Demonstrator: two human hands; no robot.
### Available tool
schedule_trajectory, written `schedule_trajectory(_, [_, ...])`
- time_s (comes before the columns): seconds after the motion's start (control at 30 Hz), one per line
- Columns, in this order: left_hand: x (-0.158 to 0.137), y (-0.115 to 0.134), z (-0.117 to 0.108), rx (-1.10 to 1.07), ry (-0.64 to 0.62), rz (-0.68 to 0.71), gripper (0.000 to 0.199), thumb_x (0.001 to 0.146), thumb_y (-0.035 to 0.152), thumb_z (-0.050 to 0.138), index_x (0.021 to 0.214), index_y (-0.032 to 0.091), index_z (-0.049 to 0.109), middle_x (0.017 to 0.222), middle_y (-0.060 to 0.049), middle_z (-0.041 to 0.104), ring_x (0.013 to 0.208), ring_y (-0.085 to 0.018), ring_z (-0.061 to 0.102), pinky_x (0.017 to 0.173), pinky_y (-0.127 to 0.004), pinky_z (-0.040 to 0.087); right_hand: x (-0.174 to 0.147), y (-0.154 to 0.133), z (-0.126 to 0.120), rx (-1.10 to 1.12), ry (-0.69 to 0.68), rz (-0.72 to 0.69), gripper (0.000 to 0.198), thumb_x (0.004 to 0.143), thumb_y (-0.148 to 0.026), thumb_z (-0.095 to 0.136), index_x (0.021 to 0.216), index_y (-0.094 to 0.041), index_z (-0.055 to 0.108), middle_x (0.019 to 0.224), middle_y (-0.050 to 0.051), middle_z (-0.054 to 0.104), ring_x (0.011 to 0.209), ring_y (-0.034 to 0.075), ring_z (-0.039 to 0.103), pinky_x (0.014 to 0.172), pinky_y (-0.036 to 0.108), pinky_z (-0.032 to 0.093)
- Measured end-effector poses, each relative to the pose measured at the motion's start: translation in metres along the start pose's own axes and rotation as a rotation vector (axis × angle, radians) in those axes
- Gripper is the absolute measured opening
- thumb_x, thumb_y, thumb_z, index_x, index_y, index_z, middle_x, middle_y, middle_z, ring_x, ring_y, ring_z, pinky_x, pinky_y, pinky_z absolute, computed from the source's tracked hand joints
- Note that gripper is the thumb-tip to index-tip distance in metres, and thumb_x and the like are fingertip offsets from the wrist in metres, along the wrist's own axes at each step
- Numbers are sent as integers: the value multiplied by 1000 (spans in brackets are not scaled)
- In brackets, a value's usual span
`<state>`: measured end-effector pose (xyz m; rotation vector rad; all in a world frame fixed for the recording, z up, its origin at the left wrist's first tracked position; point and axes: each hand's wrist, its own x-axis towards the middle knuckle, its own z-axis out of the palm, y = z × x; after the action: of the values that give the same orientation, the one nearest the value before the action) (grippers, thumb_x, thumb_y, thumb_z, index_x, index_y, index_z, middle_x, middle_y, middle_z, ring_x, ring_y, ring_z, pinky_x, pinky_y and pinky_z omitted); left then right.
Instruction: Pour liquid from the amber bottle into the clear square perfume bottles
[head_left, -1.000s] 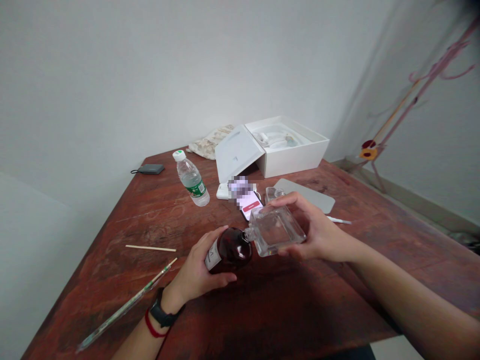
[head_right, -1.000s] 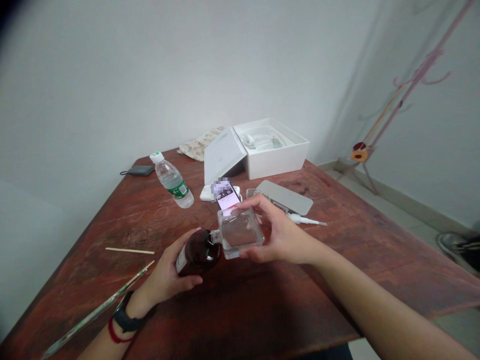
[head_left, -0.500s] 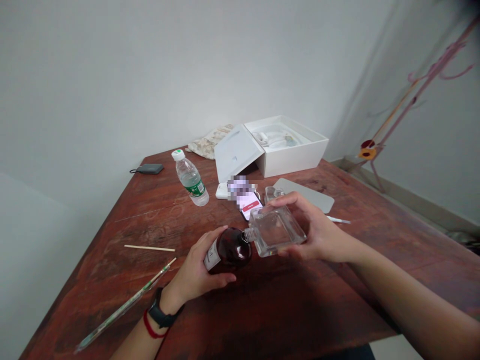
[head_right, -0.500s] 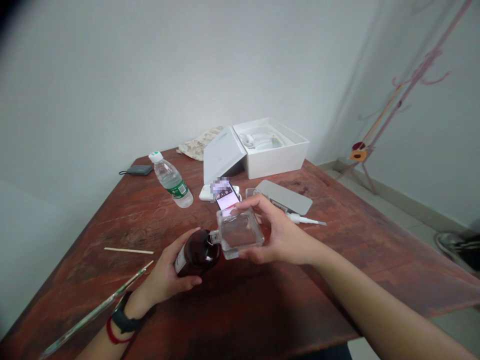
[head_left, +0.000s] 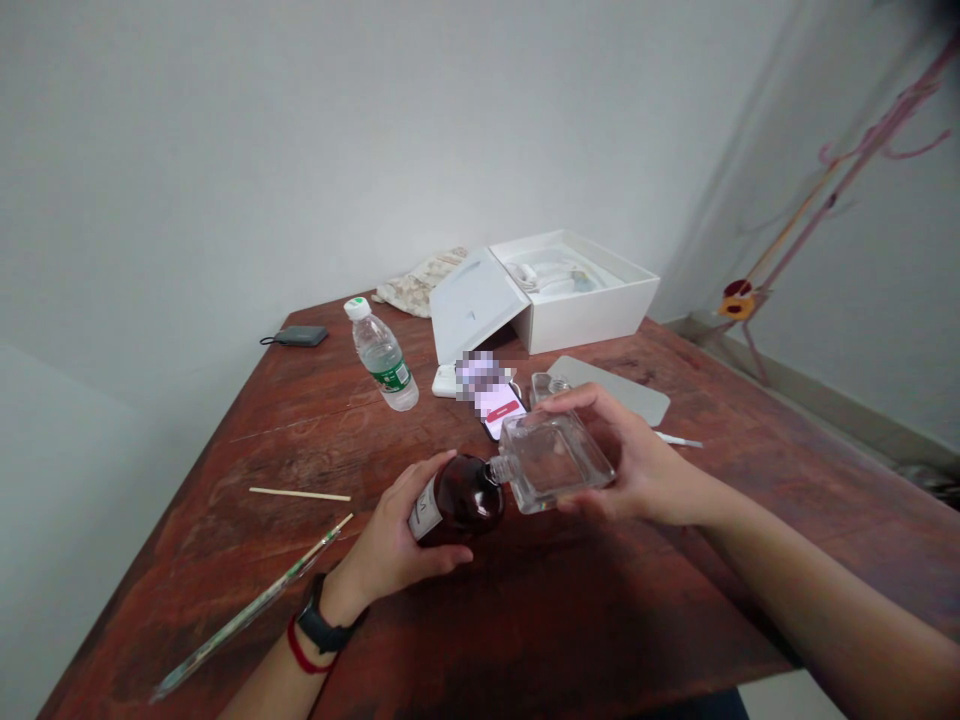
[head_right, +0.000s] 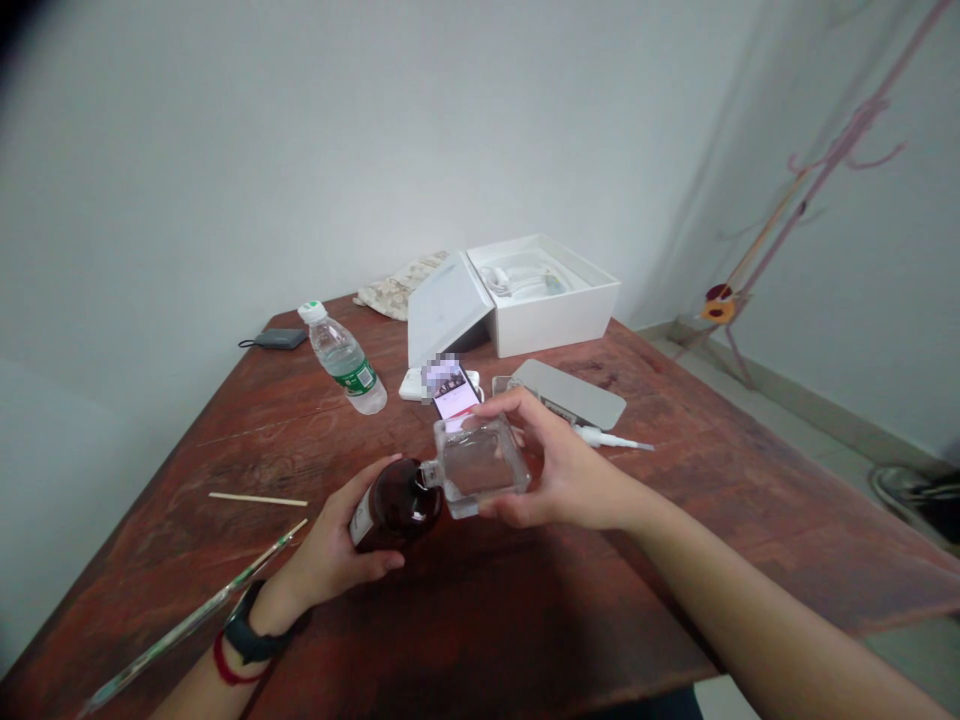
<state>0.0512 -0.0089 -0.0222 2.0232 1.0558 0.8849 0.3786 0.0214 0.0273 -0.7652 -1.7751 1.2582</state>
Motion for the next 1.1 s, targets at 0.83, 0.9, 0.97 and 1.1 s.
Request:
schedule_trajectory(0.83, [0,-1,3,-97,-27,59,92,84,53,91,160,29,47,151,-13,65,131,-36,67,116,-50,51,-4,9,1,-110,71,-200,70,76,-26,95,136,-36,60,128,4,74,111,27,78,94,40,66])
schedule_trajectory(0.9, [-1,-1,3,-71,-31,53,92,83,53,92,160,30,47,152,-12,64,131,-36,67,117,-50,51,-5,9,-1,-154,85,-209,72,75,-28,95,136,-36,60,131,6,73,117,29,76,100,42,64])
schedule_trajectory(0.97, [-2,1,2,-47,-24,37,92,83,54,92,160,31,46,153,-11,62,133,-36,65,118,-51,50,-6,11,-2,-174,95,-197,72,75,-33,96,137,-35,59,134,7,71,121,30,74,103,44,63])
schedule_trajectory(1.1, [-3,5,2,-24,-17,41,90,84,56,90,160,33,46,150,-10,63,131,-35,65,116,-50,50,-8,13,-4,-171,79,-168,71,78,-43,95,137,-35,58,133,8,70,120,30,74,99,44,64])
